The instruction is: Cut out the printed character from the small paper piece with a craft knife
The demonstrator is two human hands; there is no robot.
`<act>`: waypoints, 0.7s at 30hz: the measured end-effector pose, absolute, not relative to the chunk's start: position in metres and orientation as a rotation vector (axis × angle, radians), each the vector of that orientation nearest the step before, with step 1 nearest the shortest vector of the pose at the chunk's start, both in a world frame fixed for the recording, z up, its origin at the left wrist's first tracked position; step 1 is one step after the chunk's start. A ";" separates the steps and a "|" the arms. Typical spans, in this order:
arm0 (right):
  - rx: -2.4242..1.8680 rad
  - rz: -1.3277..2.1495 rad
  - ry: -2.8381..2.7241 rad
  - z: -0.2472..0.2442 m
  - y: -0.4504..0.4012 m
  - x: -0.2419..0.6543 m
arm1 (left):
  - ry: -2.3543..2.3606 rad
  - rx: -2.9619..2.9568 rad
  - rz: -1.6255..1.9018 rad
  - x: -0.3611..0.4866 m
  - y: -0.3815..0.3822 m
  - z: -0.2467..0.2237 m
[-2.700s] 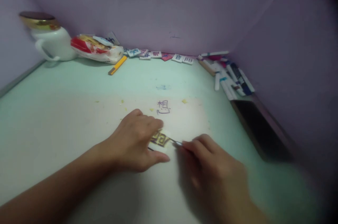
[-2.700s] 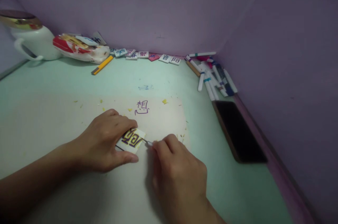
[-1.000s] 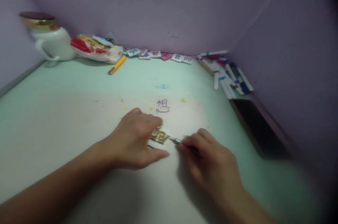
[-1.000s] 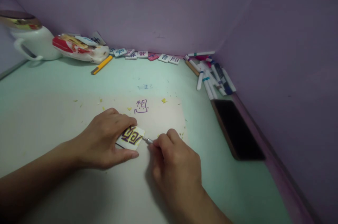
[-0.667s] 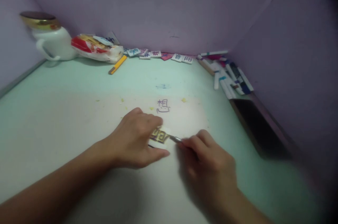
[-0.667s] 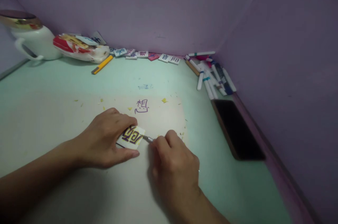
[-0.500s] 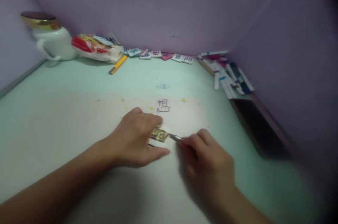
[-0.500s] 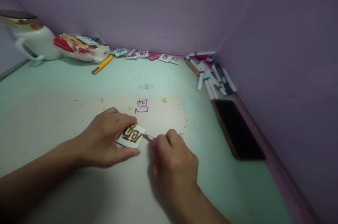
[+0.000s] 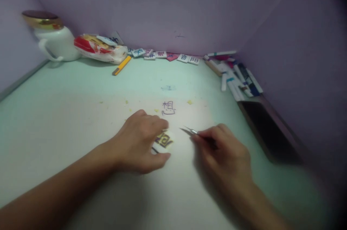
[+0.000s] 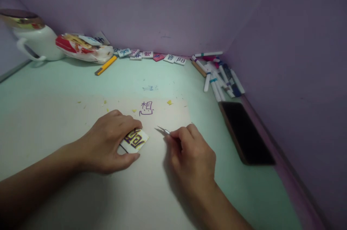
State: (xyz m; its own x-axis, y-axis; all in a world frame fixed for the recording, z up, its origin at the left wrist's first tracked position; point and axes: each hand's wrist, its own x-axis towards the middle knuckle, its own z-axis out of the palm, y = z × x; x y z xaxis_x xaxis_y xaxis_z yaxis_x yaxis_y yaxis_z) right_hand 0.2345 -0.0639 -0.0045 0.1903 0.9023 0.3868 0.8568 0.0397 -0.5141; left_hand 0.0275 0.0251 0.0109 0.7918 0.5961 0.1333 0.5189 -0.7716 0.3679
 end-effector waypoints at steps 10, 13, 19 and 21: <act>-1.653 0.305 -1.856 -0.002 -0.070 0.233 | 0.763 2.697 0.463 0.024 0.027 0.009; -1.597 0.323 -1.991 0.005 -0.066 0.240 | 0.706 2.676 0.531 0.022 0.029 0.007; -1.581 0.284 -2.014 0.006 -0.067 0.238 | 0.619 2.640 0.564 0.022 0.031 0.007; -1.585 0.250 -2.001 0.003 -0.068 0.235 | 0.580 2.607 0.579 0.022 0.031 0.008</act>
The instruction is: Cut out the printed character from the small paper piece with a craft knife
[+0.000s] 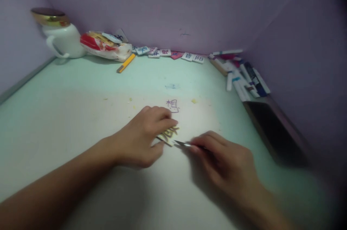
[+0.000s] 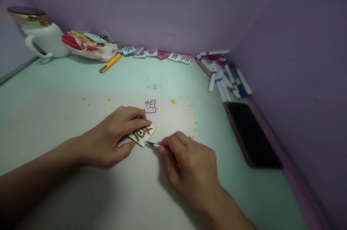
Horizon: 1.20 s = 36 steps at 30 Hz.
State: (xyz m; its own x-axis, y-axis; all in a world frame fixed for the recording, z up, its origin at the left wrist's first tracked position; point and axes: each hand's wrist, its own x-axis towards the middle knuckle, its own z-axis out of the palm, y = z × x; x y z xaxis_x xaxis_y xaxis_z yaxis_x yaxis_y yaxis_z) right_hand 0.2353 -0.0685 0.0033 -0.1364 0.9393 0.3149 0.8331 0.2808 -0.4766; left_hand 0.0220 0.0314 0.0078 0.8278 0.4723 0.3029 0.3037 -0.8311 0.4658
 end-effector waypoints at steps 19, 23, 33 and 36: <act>-1.581 0.304 -1.909 0.009 -0.077 0.225 | 0.629 2.510 0.543 0.020 0.031 0.009; -1.577 0.290 -1.916 0.008 -0.077 0.225 | 0.735 2.594 0.470 0.022 0.030 0.010; -1.648 0.278 -1.850 0.000 -0.073 0.231 | 0.891 2.668 0.411 0.024 0.030 0.006; -1.647 0.282 -1.838 -0.002 -0.072 0.231 | 0.906 2.673 0.407 0.025 0.030 0.005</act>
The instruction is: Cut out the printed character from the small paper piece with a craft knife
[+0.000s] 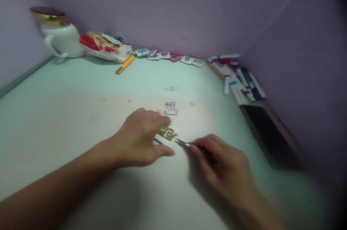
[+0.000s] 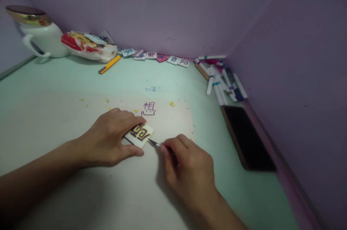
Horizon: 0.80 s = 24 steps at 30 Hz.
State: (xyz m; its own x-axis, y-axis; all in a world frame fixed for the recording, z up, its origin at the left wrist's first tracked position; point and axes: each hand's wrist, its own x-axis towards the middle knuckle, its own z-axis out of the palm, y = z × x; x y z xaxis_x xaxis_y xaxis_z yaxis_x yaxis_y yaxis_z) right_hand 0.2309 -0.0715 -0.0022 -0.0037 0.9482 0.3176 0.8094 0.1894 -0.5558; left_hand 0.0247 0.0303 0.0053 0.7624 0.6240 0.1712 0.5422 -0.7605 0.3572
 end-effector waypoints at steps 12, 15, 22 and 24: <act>-1.671 0.279 -1.861 0.001 -0.067 0.228 | 0.935 2.681 0.388 0.026 0.030 0.007; -1.602 0.186 -1.969 0.002 -0.065 0.229 | 0.954 2.668 0.391 0.026 0.030 0.006; -1.583 0.176 -1.976 -0.001 -0.066 0.229 | 0.963 2.667 0.431 0.027 0.030 0.003; -1.587 0.190 -1.989 -0.002 -0.066 0.229 | 0.971 2.672 0.433 0.027 0.031 0.003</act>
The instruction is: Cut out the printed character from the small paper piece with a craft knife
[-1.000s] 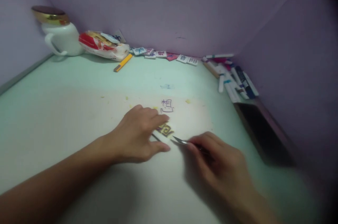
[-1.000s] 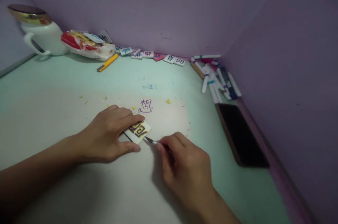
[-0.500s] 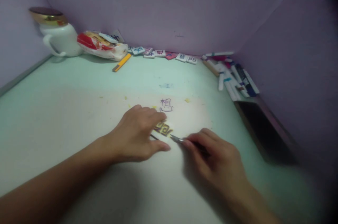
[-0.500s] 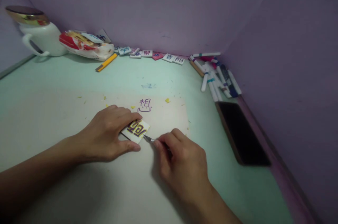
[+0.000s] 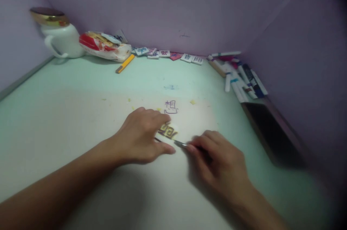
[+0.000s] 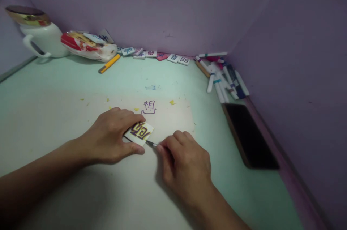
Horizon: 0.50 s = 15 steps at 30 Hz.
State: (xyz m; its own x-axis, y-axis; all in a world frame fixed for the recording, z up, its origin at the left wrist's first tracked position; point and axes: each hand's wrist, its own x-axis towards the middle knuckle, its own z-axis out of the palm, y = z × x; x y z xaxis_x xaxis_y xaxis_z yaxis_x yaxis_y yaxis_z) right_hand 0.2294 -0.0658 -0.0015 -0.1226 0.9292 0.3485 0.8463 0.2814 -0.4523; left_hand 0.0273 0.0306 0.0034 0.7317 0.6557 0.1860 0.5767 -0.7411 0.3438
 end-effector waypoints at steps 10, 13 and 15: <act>-1.616 0.265 -1.960 0.001 -0.067 0.230 | 0.983 2.676 0.405 0.028 0.031 0.004; -1.629 0.287 -1.947 0.000 -0.067 0.230 | 0.986 2.673 0.412 0.028 0.031 0.004; -1.637 0.311 -1.948 0.000 -0.067 0.230 | 0.989 2.672 0.425 0.028 0.031 0.003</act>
State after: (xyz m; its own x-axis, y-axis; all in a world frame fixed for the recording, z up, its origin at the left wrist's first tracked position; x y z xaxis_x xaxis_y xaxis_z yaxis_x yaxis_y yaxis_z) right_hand 0.2301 -0.0669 -0.0002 -0.0882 0.9581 0.2725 0.8254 0.2235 -0.5185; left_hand 0.0277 0.0309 0.0031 0.7253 0.6643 0.1808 0.5883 -0.7344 0.3384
